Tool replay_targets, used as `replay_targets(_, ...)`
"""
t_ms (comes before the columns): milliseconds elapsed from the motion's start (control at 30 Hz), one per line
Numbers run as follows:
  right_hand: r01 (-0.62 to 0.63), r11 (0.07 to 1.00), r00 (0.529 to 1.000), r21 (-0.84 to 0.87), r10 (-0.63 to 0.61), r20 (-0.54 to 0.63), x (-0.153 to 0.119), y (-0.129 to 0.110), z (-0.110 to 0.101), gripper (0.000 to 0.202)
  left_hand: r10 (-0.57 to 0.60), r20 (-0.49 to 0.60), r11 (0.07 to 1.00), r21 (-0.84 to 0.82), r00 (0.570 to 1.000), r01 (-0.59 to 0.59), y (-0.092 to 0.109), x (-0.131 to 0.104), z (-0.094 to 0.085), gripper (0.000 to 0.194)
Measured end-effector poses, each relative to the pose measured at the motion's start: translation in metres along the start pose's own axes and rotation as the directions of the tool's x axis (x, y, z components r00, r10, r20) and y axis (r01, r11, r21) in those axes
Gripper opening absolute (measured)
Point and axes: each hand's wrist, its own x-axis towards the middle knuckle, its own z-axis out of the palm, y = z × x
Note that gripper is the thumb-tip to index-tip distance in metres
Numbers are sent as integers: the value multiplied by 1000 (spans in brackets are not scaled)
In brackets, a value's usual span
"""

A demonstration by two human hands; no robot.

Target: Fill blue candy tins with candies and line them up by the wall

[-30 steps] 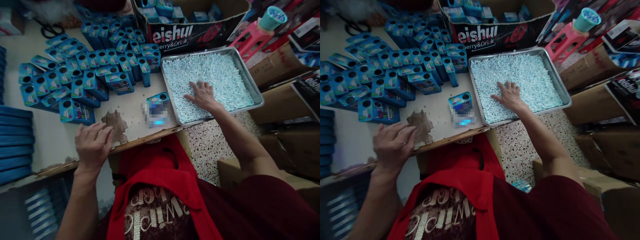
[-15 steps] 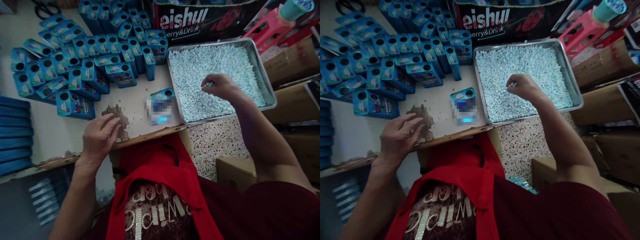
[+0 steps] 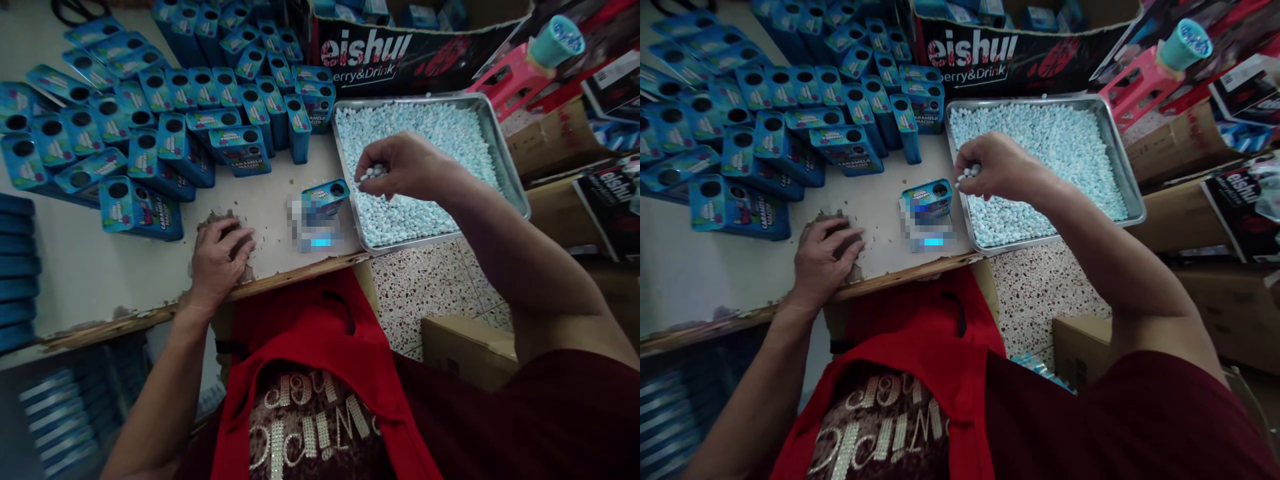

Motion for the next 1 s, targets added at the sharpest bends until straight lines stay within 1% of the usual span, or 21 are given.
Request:
replay_targets(67,56,993,998,-102,-56,6,6,-17,6,17,7,0,1000,-10,1000,-7,-1,-1,2,29)
replay_targets(133,116,974,993,-196,-117,8,11,-25,11,14,3,3,1000,-16,1000,-3,-2,-1,3,29)
replay_targets(200,159,954,987,-254,-162,9,16,-28,14,13,1,6,1000,-14,1000,-1,-3,-2,5,30)
replay_targets(300,178,945,984,-275,-177,31,18,-27,13,16,2,2,1000,-18,1000,-2,-3,-2,6,31)
replay_targets(400,173,949,985,-263,-163,60,17,-29,11,20,-22,8,999,-32,1000,22,-3,-2,7,31)
replay_targets(500,151,963,988,-222,-143,55,16,-35,12,13,-32,12,998,-53,999,32,-3,-3,7,32)
replay_targets(567,119,982,993,-143,-118,21,15,-37,11,10,-29,9,998,-57,1000,30,-3,-3,8,32)
replay_targets(633,76,997,997,6,-76,-16,15,-32,6,15,-29,9,998,-55,1000,30,-4,-3,8,31)
replay_targets(700,35,977,997,211,-20,-72,16,-14,-2,19,-29,11,998,-56,1000,30,-4,-3,8,31)
replay_targets(733,19,946,993,325,20,-116,16,0,-7,21,-29,11,998,-57,1000,29,-5,-3,8,31)
replay_targets(800,-10,837,967,548,149,-209,16,36,-16,22,-27,-1,998,-54,1000,27,-4,-4,7,30)
replay_targets(833,-30,764,943,644,236,-235,14,56,-19,20,-27,-11,998,-51,1000,26,-3,-4,6,29)
replay_targets(867,-68,697,916,714,328,-233,11,75,-20,20,-26,-23,999,-46,999,25,-2,-4,5,29)
replay_targets(933,-175,637,877,751,447,-175,0,108,-19,20,-18,-50,1000,-25,999,17,1,-4,2,27)
replay_targets(1000,-273,644,870,714,482,-102,-14,125,-13,20,-3,-76,1000,7,997,4,5,-3,-1,26)
